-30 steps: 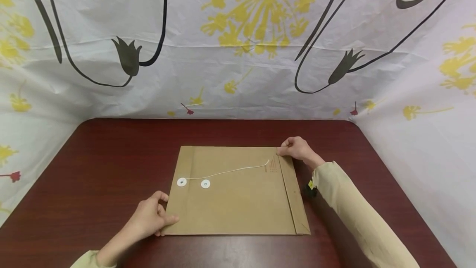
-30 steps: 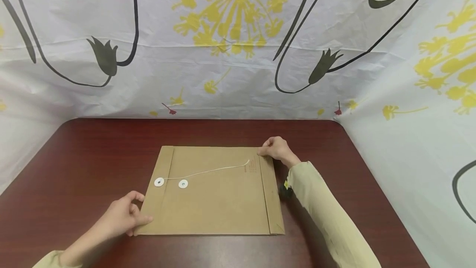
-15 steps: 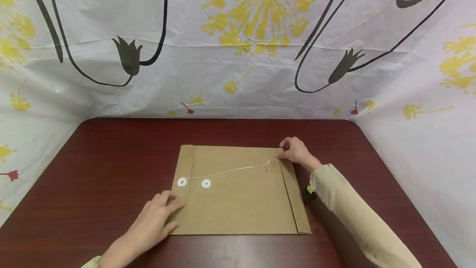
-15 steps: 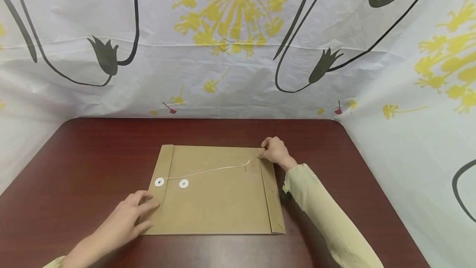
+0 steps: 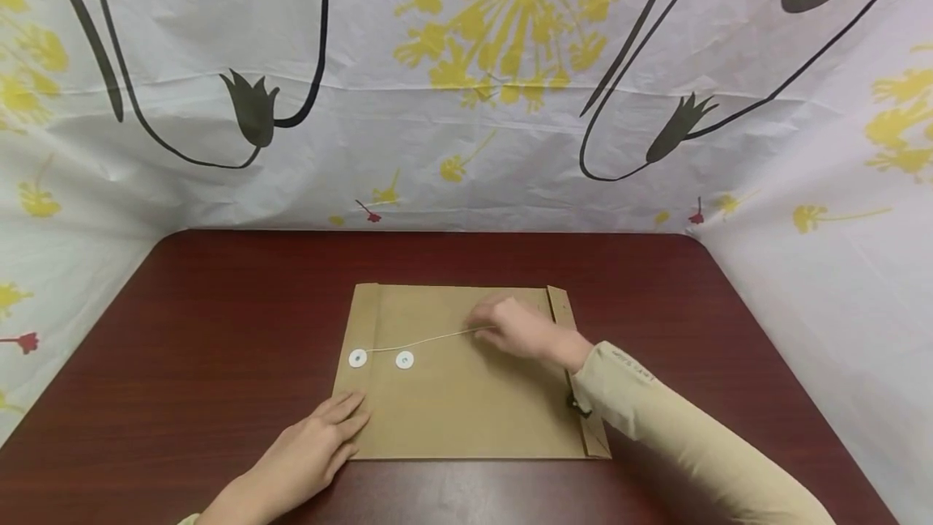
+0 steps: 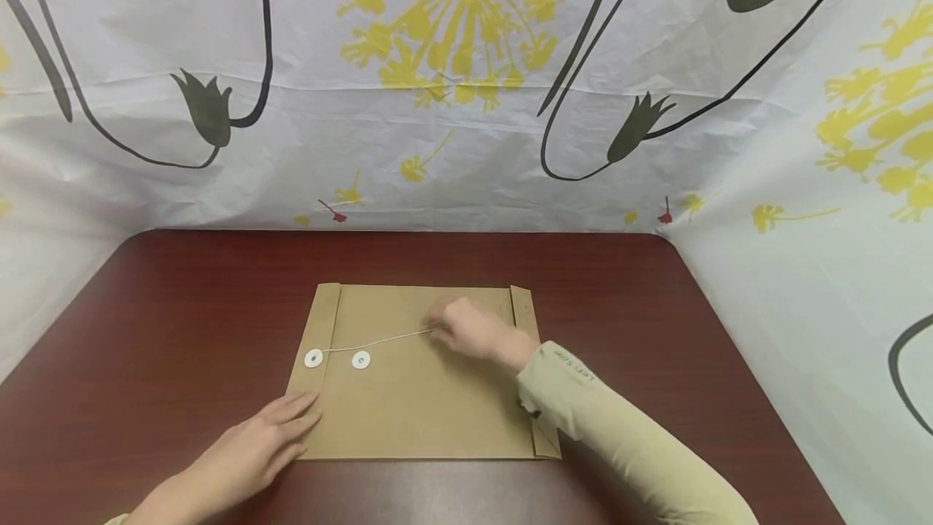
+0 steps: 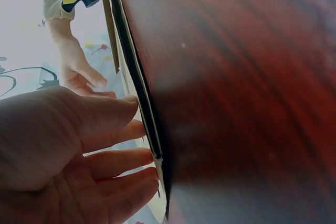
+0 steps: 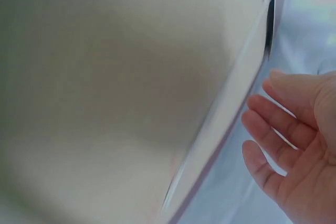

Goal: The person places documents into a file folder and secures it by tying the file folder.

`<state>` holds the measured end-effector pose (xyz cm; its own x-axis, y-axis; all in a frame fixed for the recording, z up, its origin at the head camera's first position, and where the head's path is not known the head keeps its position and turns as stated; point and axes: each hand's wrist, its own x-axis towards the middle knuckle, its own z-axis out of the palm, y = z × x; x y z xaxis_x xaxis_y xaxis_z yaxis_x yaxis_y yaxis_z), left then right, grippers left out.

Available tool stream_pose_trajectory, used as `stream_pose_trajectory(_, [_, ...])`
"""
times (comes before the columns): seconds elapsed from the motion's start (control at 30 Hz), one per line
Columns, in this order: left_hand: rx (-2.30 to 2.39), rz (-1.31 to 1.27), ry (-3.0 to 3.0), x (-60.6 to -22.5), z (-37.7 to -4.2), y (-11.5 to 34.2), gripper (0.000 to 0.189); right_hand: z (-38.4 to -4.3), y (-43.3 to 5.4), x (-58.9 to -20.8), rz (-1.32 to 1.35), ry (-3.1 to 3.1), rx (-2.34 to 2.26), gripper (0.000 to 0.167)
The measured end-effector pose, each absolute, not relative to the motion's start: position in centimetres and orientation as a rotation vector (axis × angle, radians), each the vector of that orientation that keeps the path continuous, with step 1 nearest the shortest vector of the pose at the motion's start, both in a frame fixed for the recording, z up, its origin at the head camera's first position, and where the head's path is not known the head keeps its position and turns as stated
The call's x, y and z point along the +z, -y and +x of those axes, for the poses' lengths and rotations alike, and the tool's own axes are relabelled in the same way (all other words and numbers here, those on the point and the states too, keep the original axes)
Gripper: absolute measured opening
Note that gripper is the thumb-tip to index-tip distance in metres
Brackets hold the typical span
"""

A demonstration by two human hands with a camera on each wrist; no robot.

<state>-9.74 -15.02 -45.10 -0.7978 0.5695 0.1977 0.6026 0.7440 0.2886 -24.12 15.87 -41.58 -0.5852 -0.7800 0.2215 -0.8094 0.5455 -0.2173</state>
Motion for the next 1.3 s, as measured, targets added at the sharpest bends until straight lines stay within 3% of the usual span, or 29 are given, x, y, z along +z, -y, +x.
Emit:
stream_pose_trajectory(0.2, [-0.550,-0.937,2.869,-44.9,-9.8,14.9,0.037,-23.1,-11.5,-42.6,1.305,2.808,0.495,0.026])
stream_pose_trajectory(0.33, [-0.536,-0.957,2.825,-45.1,-9.7,14.9,0.037,-23.1,-10.0,-43.5,1.189,2.833,0.419,0.016])
stream_pose_trajectory(0.53, [-0.507,-0.983,2.780,-45.4,-9.7,15.1,0.036,-23.0,-9.3,-43.8,1.186,2.772,0.296,0.005])
stream_pose_trajectory(0.97, [-0.510,-0.968,2.763,-45.6,-9.8,15.0,0.035,-21.3,-8.9,-43.3,1.307,2.829,0.142,0.016])
stream_pose_trajectory(1.13, [-0.521,-0.959,2.783,-45.5,-9.8,15.0,0.034,-20.6,-8.8,-43.5,1.332,2.872,0.251,0.014])
stream_pose_trajectory(1.3, [-0.524,-0.955,2.796,-45.6,-9.8,15.0,0.035,-20.5,-8.6,-43.7,1.290,2.894,0.666,0.009])
